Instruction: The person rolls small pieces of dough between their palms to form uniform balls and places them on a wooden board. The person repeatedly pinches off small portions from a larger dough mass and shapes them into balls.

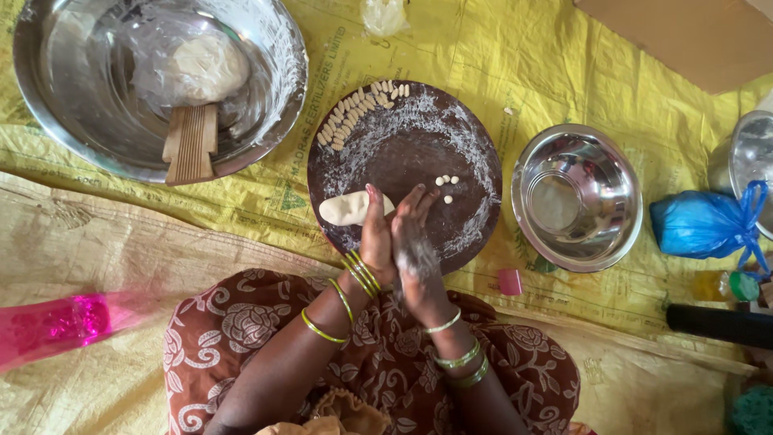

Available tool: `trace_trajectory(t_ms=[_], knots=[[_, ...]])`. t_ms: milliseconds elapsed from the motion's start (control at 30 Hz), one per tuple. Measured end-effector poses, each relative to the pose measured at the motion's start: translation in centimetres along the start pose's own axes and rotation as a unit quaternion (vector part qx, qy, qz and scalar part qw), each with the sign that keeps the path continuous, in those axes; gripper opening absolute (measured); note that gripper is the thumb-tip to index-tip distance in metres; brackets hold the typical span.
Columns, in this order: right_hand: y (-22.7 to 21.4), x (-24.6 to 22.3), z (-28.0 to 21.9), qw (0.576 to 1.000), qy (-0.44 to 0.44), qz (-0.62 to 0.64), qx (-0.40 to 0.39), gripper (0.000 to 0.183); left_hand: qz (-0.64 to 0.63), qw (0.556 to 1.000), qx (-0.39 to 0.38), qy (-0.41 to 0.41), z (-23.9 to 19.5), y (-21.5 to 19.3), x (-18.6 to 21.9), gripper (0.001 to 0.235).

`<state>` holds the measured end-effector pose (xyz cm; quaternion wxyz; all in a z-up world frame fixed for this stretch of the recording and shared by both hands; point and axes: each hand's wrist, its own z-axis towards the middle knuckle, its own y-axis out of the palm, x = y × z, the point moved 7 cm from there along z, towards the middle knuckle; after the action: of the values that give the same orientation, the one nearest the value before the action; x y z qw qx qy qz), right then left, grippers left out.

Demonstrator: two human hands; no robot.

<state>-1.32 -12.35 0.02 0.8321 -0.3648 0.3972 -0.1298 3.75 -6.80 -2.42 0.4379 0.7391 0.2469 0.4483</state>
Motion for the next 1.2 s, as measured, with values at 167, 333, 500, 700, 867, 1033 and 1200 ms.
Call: trace_trajectory(t_ms=[167,333,500,700,867,1033,1200], knots=[[-0.9,-0.5,-0.5,0.991,0.045,-0.125,0.015,0.057,-0.015,0.999,-0.001,0.034,0.8,-0.6,1.1,0.119],[-0.9,-2.4,-1.8,0.991,-0.026,-0.074,0.104,0.041,0.033,0.997,-0.027,0.064,0.9,-0.6,2.1,0.121],[-1.3,-0.3,0.1,0.988,0.003,-0.121,0.098,0.040,-0.019,0.999,-0.027,0.034,0.4,0.0,0.9,0.122],[-1.6,-2.6,-0.6,0.985,-0.048,-0.112,0.122,0.034,0.018,0.995,-0.035,0.091,0.6,-0.1,3.5,0.121],[-1.5,-0.2,0.1,0.982,0.007,-0.166,0.094,0.035,-0.033,0.999,-0.018,0.018,0.1,0.3,1.3,0.122],[-2.3,-2.1,-0.4,0.978,-0.040,-0.149,0.144,0.037,0.006,0.999,-0.028,0.038,0.7,0.2,2.0,0.123],[-1.7,-1.0,-0.3,0.986,0.015,-0.133,0.104,0.030,-0.033,0.999,-0.035,0.015,0.2,0.5,1.1,0.121]])
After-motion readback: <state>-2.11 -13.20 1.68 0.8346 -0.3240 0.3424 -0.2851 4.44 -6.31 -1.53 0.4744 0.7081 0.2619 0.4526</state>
